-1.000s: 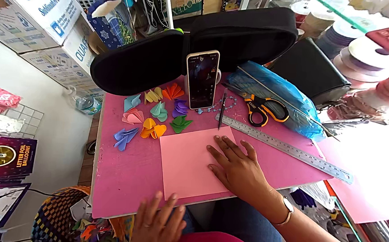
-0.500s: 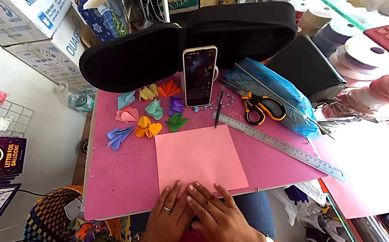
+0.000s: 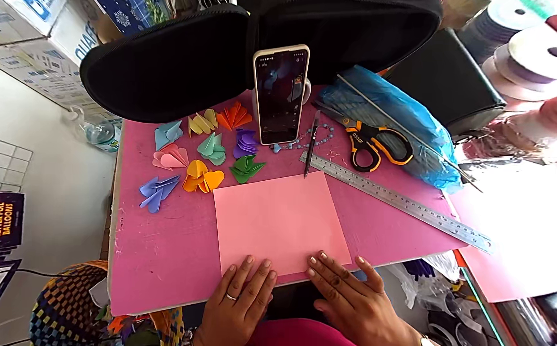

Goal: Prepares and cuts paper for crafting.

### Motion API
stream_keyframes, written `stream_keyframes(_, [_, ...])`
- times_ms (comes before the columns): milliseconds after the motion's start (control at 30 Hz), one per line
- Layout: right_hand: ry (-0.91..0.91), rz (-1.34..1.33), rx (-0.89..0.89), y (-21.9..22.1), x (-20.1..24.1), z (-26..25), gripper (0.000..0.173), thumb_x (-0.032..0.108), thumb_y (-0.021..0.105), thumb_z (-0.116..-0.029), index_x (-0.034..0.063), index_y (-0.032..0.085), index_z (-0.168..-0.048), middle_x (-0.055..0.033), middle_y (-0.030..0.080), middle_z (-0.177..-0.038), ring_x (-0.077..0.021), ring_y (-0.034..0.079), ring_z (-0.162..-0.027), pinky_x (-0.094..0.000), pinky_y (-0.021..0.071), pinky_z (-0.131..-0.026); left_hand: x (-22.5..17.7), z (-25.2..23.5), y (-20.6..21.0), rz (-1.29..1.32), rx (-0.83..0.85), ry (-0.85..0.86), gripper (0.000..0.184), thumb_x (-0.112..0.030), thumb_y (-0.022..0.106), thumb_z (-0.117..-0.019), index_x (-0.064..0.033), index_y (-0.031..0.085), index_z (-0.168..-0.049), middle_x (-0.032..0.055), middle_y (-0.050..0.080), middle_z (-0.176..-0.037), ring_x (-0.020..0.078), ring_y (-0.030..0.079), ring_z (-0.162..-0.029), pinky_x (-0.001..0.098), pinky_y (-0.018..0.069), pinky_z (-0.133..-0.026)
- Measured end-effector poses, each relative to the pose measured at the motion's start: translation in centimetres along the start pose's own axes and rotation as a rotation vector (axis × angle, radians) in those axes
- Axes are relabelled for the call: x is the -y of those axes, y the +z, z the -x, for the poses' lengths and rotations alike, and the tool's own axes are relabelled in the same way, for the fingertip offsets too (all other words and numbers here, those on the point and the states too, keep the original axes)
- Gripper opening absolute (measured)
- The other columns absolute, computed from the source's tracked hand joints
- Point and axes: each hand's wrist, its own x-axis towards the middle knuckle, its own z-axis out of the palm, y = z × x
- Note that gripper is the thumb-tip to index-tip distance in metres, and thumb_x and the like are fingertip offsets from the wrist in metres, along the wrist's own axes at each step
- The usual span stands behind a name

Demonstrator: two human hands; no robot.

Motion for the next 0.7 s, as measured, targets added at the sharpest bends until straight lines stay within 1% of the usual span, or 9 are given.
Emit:
stream_keyframes(200, [0.035,0.056,-0.032,-1.1,-2.7,1.6,0.044,0.040,0.033,-0.1109,0.0169,0.060,-0.137,0.0031,0.060,-0.147,-0.0079,0.039,-0.147,-0.0437,0.0098,-0.124,0.0,0.1,0.2,-0.005,-0.014,0.000,0.041,-0.034,0.041,-0.1088,-0.0154,0.055,-0.143,0.0010,0.056,-0.150,0.0215,0.039,-0.147,0.0382,0.0245,-0.121])
stream_keyframes(300, [0.044,0.050,-0.073,-1.1,-2.8,1.5,0.043,0.039,0.034,-0.1108,0.0162,0.062,-0.134,0.0021,0.063,-0.144,-0.0083,0.042,-0.145,-0.0431,0.0124,-0.124,0.0,0.1,0.4,-0.007,-0.030,-0.001,0.042,-0.035,0.039,-0.1090,-0.0159,0.055,-0.143,0.0000,0.056,-0.150,0.0208,0.038,-0.148,0.0380,0.0241,-0.121])
stream_keyframes(367, [0.071,0.026,-0.108,-1.1,-2.4,0.9,0.042,0.040,0.038,-0.1096,0.0158,0.062,-0.133,0.0006,0.064,-0.142,-0.0087,0.044,-0.144,-0.0424,0.0145,-0.123,0.2,0.0,0.3,0.007,-0.028,-0.001,0.042,-0.035,0.039,-0.1092,-0.0169,0.055,-0.143,-0.0007,0.056,-0.150,0.0207,0.038,-0.148,0.0381,0.0240,-0.121])
stream_keyframes(400, [0.086,0.016,-0.115,-1.1,-2.1,0.7,0.041,0.041,0.040,-0.1087,0.0163,0.061,-0.134,0.0002,0.063,-0.143,-0.0091,0.044,-0.144,-0.0418,0.0156,-0.123,0.1,0.0,0.2,0.021,-0.029,-0.001,0.041,-0.035,0.040,-0.1091,-0.0175,0.057,-0.142,-0.0008,0.057,-0.149,0.0210,0.039,-0.147,0.0381,0.0254,-0.120])
stream_keyframes(433, [0.090,0.014,-0.111,-1.1,-1.8,0.5,0.042,0.043,0.043,-0.1076,0.0175,0.059,-0.136,0.0000,0.061,-0.146,-0.0100,0.042,-0.146,-0.0413,0.0164,-0.123,0.1,0.0,0.0,0.037,-0.030,0.000,0.038,-0.034,0.042,-0.1087,-0.0182,0.058,-0.140,-0.0010,0.059,-0.147,0.0214,0.042,-0.146,0.0381,0.0279,-0.119])
stream_keyframes(500, [0.065,0.038,-0.088,-0.8,-1.2,0.0,0.040,0.043,0.046,-0.1064,0.0203,0.056,-0.138,0.0004,0.056,-0.151,-0.0119,0.037,-0.149,-0.0415,0.0171,-0.122,0.1,-0.1,-0.8,0.052,-0.030,0.013,0.033,-0.026,0.046,-0.1072,-0.0196,0.059,-0.137,-0.0014,0.062,-0.143,0.0220,0.048,-0.140,0.0379,0.0344,-0.114])
stream_keyframes(567, [0.030,0.056,-0.076,-0.3,-1.0,-0.2,0.035,0.037,0.047,-0.1073,0.0220,0.057,-0.137,0.0019,0.058,-0.149,-0.0132,0.039,-0.148,-0.0426,0.0195,-0.121,0.1,-0.1,-1.6,0.054,-0.036,0.023,0.032,-0.018,0.043,-0.1073,-0.0214,0.060,-0.134,-0.0024,0.066,-0.137,0.0205,0.054,-0.132,0.0364,0.0395,-0.106])
stream_keyframes(633, [0.012,0.057,-0.081,-0.2,-0.9,-0.3,0.028,0.027,0.046,-0.1080,0.0234,0.060,-0.132,0.0038,0.062,-0.144,-0.0127,0.043,-0.145,-0.0424,0.0220,-0.118,0.3,-0.2,-2.3,0.062,-0.046,0.028,0.031,-0.015,0.042,-0.1074,-0.0219,0.062,-0.130,-0.0031,0.069,-0.131,0.0188,0.059,-0.125,0.0353,0.0416,-0.099])
stream_keyframes(700, [0.000,0.050,-0.096,-0.4,-1.0,-0.4,0.024,0.021,0.046,-0.1075,0.0244,0.064,-0.124,0.0059,0.066,-0.138,-0.0114,0.047,-0.140,-0.0419,0.0226,-0.117,0.5,-0.3,-2.7,0.066,-0.050,0.011,0.028,-0.015,0.043,-0.1071,-0.0220,0.064,-0.125,-0.0037,0.071,-0.125,0.0171,0.061,-0.119,0.0344,0.0423,-0.097])
